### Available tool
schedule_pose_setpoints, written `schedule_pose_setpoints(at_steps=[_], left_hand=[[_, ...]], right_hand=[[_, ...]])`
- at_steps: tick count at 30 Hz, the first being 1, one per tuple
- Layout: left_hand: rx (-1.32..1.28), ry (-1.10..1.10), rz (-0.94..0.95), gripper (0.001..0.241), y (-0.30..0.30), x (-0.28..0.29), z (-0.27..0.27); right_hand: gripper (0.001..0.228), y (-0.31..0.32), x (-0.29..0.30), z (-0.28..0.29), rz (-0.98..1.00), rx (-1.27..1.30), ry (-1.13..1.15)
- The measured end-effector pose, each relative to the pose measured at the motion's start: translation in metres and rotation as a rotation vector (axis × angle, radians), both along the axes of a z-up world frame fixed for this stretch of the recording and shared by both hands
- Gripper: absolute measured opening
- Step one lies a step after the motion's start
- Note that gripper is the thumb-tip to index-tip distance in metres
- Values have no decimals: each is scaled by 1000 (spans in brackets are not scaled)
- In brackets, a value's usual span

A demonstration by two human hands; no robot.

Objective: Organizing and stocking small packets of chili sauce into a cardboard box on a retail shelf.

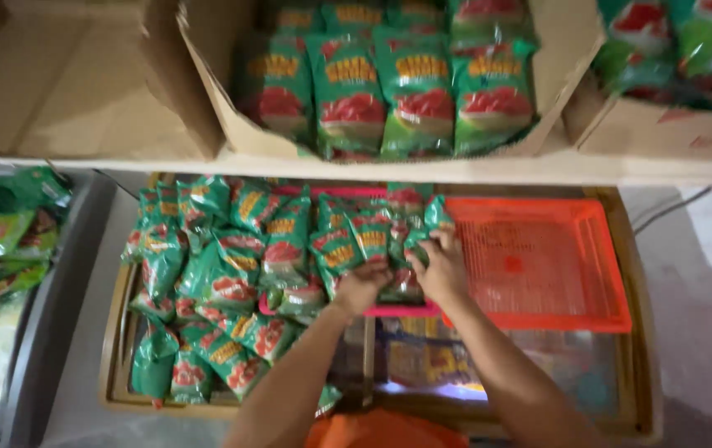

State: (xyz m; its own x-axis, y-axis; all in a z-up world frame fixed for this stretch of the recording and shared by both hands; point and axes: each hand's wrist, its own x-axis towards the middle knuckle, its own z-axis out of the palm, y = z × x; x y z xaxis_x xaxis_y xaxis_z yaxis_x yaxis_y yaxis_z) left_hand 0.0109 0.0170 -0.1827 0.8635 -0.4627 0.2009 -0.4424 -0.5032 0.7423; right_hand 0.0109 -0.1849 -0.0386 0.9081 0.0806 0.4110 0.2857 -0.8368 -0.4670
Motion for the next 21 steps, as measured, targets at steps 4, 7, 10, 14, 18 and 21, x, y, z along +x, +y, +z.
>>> schedule_pose_setpoints(at_steps=[4,7,10,14,18,21], left_hand=[[-601,816,266,42,8,-5,62],[-752,1067,271,62,14,9,107],[-762,1275,247,79,20,5,116],[-1063,1411,87,95,42,15,96],[-815,1245,181,79,51,8,137],[-870,1230,227,76,48,17,78]], right_hand=[[20,-1,-10,-7,41,-74,1],[15,16,-10,5,103,-28,-140],[14,38,-31,24,140,25,-228],[19,65,-40,46,271,355,384],[47,80,-43,49,536,107,-12],[53,82,-38,28,347,-186,-188]])
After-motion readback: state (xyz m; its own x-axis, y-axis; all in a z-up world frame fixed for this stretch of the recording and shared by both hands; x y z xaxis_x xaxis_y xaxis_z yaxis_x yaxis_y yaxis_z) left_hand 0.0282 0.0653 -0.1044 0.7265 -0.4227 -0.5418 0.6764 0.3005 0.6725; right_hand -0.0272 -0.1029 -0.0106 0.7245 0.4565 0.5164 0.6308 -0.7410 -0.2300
